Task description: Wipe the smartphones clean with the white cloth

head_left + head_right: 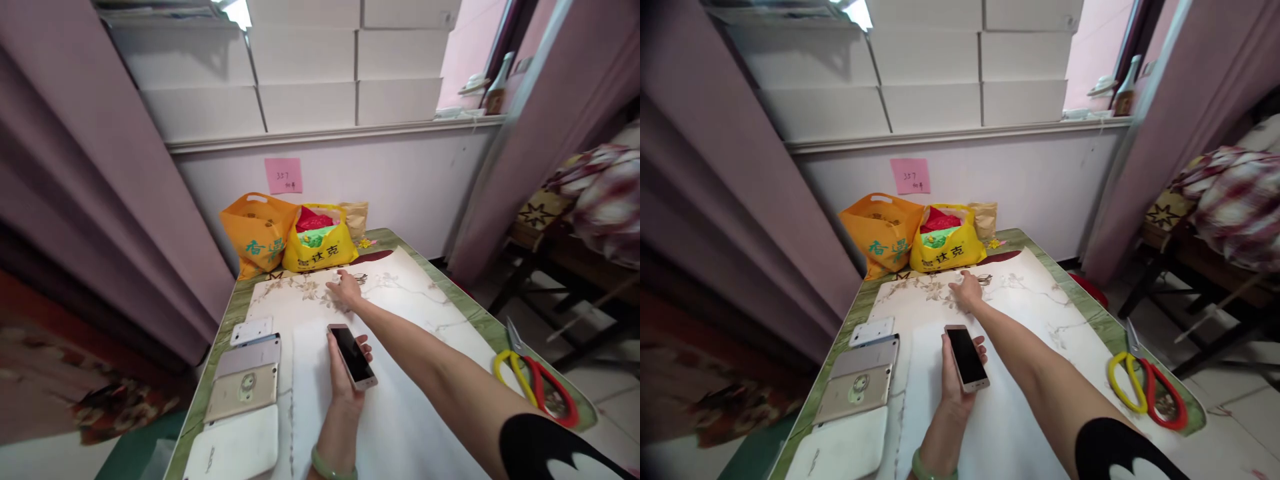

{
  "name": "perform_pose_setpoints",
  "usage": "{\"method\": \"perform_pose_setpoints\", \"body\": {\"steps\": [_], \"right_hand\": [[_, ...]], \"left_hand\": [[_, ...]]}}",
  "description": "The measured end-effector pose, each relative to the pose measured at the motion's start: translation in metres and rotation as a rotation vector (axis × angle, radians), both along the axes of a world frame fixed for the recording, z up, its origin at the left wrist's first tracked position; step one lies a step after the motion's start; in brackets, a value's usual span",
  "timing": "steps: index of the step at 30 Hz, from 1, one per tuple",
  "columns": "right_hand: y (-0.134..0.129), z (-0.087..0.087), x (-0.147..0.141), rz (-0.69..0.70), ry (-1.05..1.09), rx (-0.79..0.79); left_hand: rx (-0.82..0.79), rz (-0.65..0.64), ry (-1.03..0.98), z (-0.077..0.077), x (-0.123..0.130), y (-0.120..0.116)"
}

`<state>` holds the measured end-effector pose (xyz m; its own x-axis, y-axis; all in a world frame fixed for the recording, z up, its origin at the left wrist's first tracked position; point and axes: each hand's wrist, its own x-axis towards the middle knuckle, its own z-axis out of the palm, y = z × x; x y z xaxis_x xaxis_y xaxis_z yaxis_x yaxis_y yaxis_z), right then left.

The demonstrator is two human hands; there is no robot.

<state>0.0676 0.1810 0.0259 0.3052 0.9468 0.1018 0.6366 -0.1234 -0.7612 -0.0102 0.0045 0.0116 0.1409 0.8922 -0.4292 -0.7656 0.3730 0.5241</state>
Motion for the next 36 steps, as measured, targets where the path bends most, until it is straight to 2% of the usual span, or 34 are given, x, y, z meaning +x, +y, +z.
{"method": "perform_pose_setpoints", "body": {"steps": [3, 5, 8, 10, 13, 15, 20, 23, 26, 30, 36], "right_hand": [[-0.003, 0.004, 0.006, 0.006, 0.04, 0.023], [-0.021, 0.007, 0.015, 0.004, 0.072, 0.059], [-0.071, 0.007, 0.033, -0.016, 0.146, 0.147], [-0.111, 0.004, 0.043, 0.024, 0.291, 0.251], [-0.163, -0.004, 0.049, 0.175, 0.446, 0.233], [-0.183, -0.01, 0.046, 0.251, 0.622, 0.207], [-0.196, -0.018, 0.037, 0.341, 0.957, 0.166], [-0.196, -0.019, 0.039, 0.345, 1.072, 0.14], [-0.197, -0.021, 0.044, 0.284, 1.004, 0.181], [-0.2, -0.024, 0.051, 0.194, 0.689, 0.265], [-0.203, -0.024, 0.051, 0.217, 0.397, 0.264]], "left_hand": [[0.008, -0.033, 0.002, 0.001, -0.002, 0.002], [-0.005, -0.05, -0.018, 0.001, -0.002, 0.004], [-0.009, -0.072, -0.061, 0.002, 0.001, 0.005], [0.01, -0.06, -0.079, 0.001, 0.004, 0.006], [0.049, -0.033, -0.098, 0.0, 0.009, 0.005], [0.051, -0.059, -0.11, 0.0, 0.01, 0.003], [0.081, -0.199, -0.099, -0.001, 0.009, 0.0], [0.119, -0.219, -0.075, -0.002, 0.01, -0.002], [0.048, -0.177, -0.05, -0.002, 0.012, -0.004], [0.002, -0.13, 0.004, 0.002, 0.014, -0.006], [0.01, -0.102, -0.017, 0.003, 0.015, -0.006]]}}
